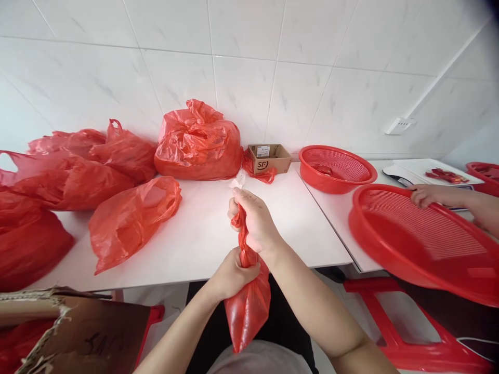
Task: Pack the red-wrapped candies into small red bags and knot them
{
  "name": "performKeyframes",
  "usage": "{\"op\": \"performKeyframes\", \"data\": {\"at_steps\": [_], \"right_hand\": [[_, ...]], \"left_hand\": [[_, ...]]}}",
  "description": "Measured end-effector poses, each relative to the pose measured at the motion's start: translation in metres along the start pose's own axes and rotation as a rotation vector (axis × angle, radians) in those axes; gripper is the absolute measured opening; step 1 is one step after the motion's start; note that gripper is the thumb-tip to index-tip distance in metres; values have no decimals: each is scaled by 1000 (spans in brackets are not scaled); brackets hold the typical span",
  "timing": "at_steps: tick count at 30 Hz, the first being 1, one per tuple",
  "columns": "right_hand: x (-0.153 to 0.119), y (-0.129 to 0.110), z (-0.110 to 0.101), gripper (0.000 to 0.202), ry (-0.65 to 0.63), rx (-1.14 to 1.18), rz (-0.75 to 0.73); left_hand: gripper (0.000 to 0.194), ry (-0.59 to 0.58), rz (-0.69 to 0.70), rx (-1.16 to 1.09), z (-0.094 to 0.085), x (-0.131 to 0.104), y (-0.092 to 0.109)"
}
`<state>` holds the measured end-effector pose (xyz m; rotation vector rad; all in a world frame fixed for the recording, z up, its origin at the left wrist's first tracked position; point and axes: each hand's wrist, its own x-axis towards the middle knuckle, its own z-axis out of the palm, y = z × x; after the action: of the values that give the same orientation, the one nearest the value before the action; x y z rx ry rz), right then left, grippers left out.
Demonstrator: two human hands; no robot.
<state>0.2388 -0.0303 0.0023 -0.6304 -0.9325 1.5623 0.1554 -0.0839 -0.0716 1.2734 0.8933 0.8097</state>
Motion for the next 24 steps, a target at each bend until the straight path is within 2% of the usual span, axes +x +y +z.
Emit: {"op": "performKeyframes", "data": {"at_steps": [3,8,16,19,21,24], "right_hand": [[-1,-3,-1,44,3,-19,-21],[0,-4,-4,44,23,-45,-16],[0,-4,-6,45,20,-54,-36],[0,-12,-8,43,-19,-92,-79],[0,-19,-11,42,-65,-154,-103],[2,-26,-20,38,-86,-229,-158]], "left_hand": [[10,-7,-13,32,-4,3,1],[26,33,-33,91,-4,7,-6],[24,140,-17,142,0,9,-8],[13,157,49,128,-1,6,-1],[24,139,143,82,-4,6,4],[26,190,261,9,-12,9,11]]}}
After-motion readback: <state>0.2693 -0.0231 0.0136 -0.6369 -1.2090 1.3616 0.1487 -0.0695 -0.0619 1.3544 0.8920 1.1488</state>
